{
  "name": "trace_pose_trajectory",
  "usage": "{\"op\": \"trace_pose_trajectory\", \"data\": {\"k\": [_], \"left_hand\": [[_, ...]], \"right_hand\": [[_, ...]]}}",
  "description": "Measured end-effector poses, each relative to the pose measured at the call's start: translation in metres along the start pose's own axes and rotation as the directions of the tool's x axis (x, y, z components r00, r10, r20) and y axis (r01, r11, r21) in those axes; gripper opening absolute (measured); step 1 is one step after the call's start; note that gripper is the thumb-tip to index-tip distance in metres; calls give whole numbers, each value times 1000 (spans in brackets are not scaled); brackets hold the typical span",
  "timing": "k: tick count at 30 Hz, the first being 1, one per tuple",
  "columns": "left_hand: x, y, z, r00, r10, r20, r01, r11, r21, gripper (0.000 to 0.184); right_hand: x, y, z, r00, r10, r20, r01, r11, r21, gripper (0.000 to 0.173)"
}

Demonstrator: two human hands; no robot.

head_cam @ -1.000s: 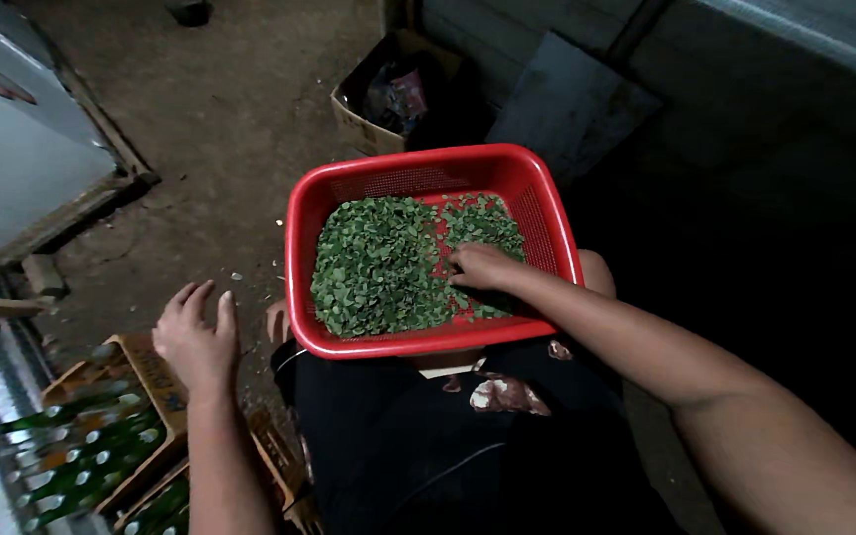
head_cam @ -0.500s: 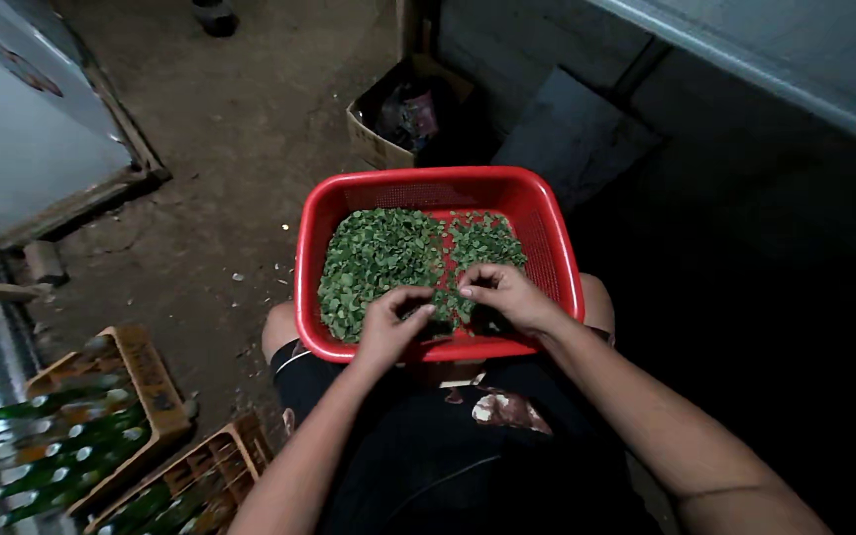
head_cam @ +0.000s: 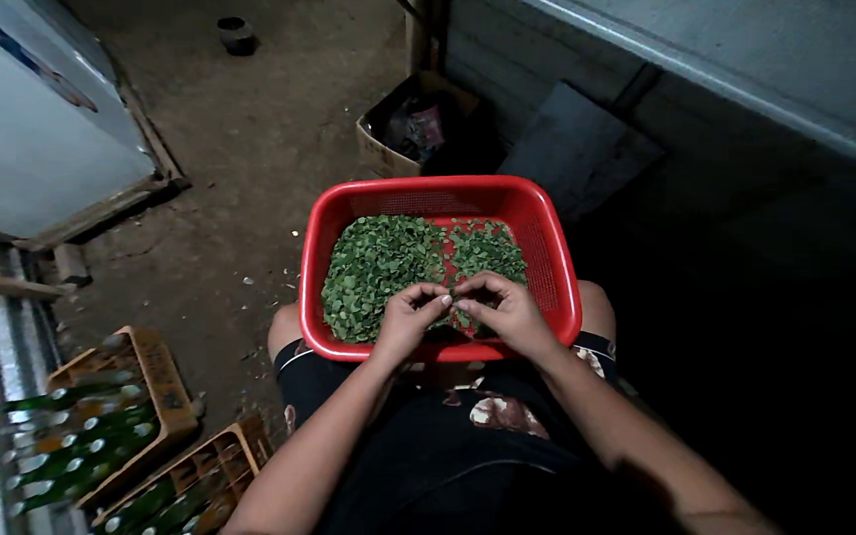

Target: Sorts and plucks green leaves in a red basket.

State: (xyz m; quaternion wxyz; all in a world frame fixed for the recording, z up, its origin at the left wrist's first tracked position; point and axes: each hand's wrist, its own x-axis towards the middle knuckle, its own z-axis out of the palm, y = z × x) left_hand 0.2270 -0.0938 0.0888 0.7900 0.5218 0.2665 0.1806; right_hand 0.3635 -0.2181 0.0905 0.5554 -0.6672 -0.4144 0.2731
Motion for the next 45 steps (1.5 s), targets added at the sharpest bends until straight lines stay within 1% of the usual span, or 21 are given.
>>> {"op": "trace_pose_trajectory", "data": {"k": [3,6,9,12,14,16,22,25,28,30,33,35,38,41,43,45], "left_hand": [[0,2,-1,1000,-14,21,14,1000,16,8],[0,1,-1,999,-3,49,-1,997,74,6],[0,0,-1,997,1,73,-8,995,96,6],[-2,1,0,996,-18,85,17,1000,18,7],[-3,2,1,995,-45,86,49,998,-50,12],[-3,3,2,995,-64,78,70,995,-70,16],[-1,3,6,994,-105,14,106,989,-102,9],[-2,3,5,995,-99,2,98,987,-127,12],[-4,6,3,993,-121,-5,119,982,-144,13],[-4,9,5,986,-165,-31,158,973,-166,13],[-4,12,6,974,-224,-39,211,955,-209,25],[-4,12,4,974,-224,-24,213,952,-219,28],[-5,12,2,975,-222,-13,213,950,-228,26],[-5,11,1,979,-204,-10,198,961,-195,24],[-4,9,0,980,-197,-2,194,966,-172,24],[-5,9,-1,982,-186,8,185,970,-157,23]], "right_hand": [[0,-5,-9,1000,-17,5,17,1000,-20,18],[3,-8,-12,998,-48,51,51,997,-58,21],[6,-7,-9,992,-93,89,101,991,-92,14],[8,-8,-6,991,-86,104,93,994,-65,11],[8,-6,-3,992,-76,105,81,996,-45,11],[7,-5,-1,993,-69,92,72,997,-35,10],[5,-1,3,997,-72,39,73,997,-33,11],[5,-4,0,1000,-10,29,12,998,-64,14],[6,-5,-4,998,59,2,-59,998,-31,12],[5,-6,-5,997,80,-12,-80,997,4,10],[5,-3,-4,998,58,-37,-56,998,40,7],[5,-1,-5,999,37,-37,-36,999,8,10],[5,-2,-7,1000,-15,17,17,997,-73,15],[4,-1,-3,995,-73,65,83,982,-170,19],[4,0,1,994,-85,61,97,970,-221,21],[5,3,5,991,-123,46,130,958,-254,19]]}}
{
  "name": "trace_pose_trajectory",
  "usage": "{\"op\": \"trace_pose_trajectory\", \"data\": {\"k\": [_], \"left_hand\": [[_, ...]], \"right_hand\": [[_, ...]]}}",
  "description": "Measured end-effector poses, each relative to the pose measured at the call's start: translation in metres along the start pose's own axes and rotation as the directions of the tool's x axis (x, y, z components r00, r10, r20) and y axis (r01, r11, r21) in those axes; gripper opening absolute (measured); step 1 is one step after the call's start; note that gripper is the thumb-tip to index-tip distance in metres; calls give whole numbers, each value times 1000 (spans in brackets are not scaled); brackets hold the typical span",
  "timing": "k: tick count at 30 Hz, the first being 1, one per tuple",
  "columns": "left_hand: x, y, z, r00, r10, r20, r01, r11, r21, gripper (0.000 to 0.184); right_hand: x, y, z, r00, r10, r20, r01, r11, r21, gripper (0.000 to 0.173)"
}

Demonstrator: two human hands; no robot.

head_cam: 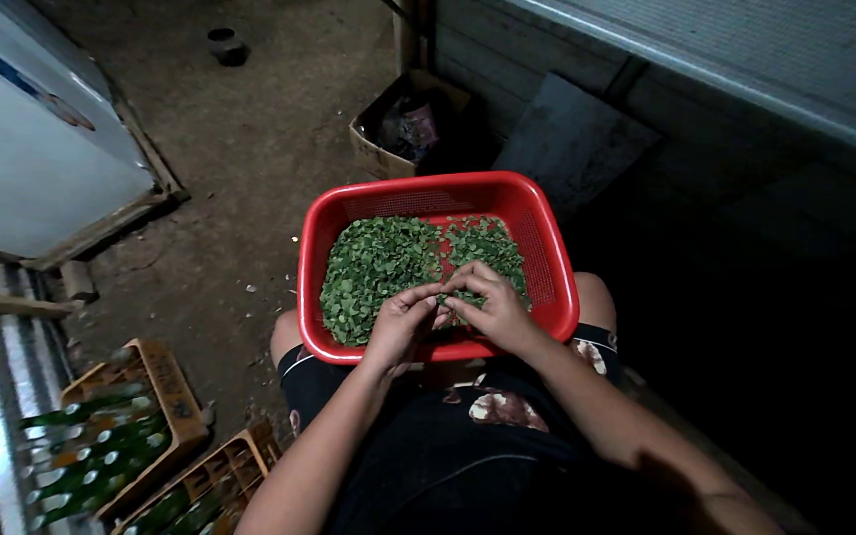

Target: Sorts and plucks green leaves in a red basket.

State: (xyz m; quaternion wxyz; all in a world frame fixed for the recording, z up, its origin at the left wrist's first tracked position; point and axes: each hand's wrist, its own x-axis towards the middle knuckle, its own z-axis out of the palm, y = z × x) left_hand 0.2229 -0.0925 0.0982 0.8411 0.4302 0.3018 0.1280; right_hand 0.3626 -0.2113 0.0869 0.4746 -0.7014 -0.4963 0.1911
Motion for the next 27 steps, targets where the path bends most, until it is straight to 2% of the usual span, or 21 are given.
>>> {"op": "trace_pose_trajectory", "data": {"k": [5,8,11,14,17,20,24,27], "left_hand": [[-2,0,-1,999,32,-17,-31,998,60,22],[1,-6,-9,987,160,5,-156,956,248,15],[2,-12,-14,962,275,11,-262,904,338,10],[3,-17,-15,885,464,43,-425,766,482,8],[7,-22,-18,752,640,155,-575,522,630,12],[8,-23,-21,679,701,217,-599,359,716,14],[9,-24,-23,658,715,237,-591,294,751,12],[10,-24,-23,673,700,238,-588,311,747,12]], "right_hand": [[1,2,3,999,-26,-20,26,1000,-3,16],[0,2,2,999,-22,-35,22,999,23,15],[-1,0,1,999,-20,-50,22,999,29,15],[-1,-3,1,999,-10,-48,12,999,34,15],[-1,-4,1,999,-4,-36,6,997,70,15],[-1,-4,1,1000,4,-29,-1,996,91,15],[-2,-4,2,1000,14,-8,-13,994,112,16],[-2,-5,2,1000,22,1,-22,990,141,16]]}}
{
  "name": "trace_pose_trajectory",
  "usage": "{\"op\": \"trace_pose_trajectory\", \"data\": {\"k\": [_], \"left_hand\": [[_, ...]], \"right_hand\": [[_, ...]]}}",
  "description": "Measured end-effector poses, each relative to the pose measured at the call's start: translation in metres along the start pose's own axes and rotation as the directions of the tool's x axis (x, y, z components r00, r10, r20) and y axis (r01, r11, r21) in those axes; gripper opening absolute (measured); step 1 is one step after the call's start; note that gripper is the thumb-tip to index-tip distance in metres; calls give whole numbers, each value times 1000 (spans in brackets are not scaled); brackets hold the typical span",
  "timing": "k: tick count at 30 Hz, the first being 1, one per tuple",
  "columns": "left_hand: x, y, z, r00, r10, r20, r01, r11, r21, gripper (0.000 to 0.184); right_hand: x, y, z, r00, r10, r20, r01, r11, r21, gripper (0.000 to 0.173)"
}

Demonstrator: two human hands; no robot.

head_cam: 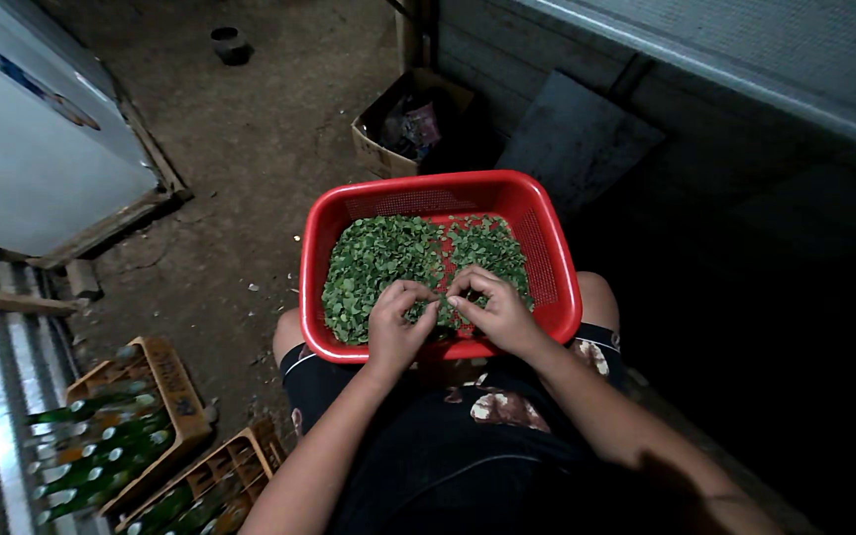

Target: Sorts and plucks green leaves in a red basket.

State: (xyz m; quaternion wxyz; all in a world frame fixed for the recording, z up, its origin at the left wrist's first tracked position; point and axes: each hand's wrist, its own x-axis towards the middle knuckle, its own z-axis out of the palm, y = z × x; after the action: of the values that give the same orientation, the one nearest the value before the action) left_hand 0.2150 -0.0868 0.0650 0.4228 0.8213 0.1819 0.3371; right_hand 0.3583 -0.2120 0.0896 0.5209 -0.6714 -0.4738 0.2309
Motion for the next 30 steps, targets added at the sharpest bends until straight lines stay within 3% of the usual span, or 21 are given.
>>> {"op": "trace_pose_trajectory", "data": {"k": [5,10,18,22,26,30], "left_hand": [[1,4,-2,995,-97,37,100,990,-95,11],[1,3,-2,997,-64,36,66,996,-66,11],[0,2,-2,996,-55,65,61,995,-81,11],[2,6,-3,974,-196,113,216,953,-210,8],[7,15,-9,878,-423,225,479,794,-374,3],[8,16,-10,821,-499,277,570,694,-440,4]], "right_hand": [[1,-5,-2,998,62,-12,-61,997,40,17],[2,-7,-1,990,119,82,-123,991,53,21],[2,-5,3,990,120,70,-124,991,56,15],[3,-8,-3,981,191,39,-194,973,121,13],[3,-6,-5,977,210,49,-215,963,160,14],[1,-4,1,979,180,97,-192,971,140,16]]}}
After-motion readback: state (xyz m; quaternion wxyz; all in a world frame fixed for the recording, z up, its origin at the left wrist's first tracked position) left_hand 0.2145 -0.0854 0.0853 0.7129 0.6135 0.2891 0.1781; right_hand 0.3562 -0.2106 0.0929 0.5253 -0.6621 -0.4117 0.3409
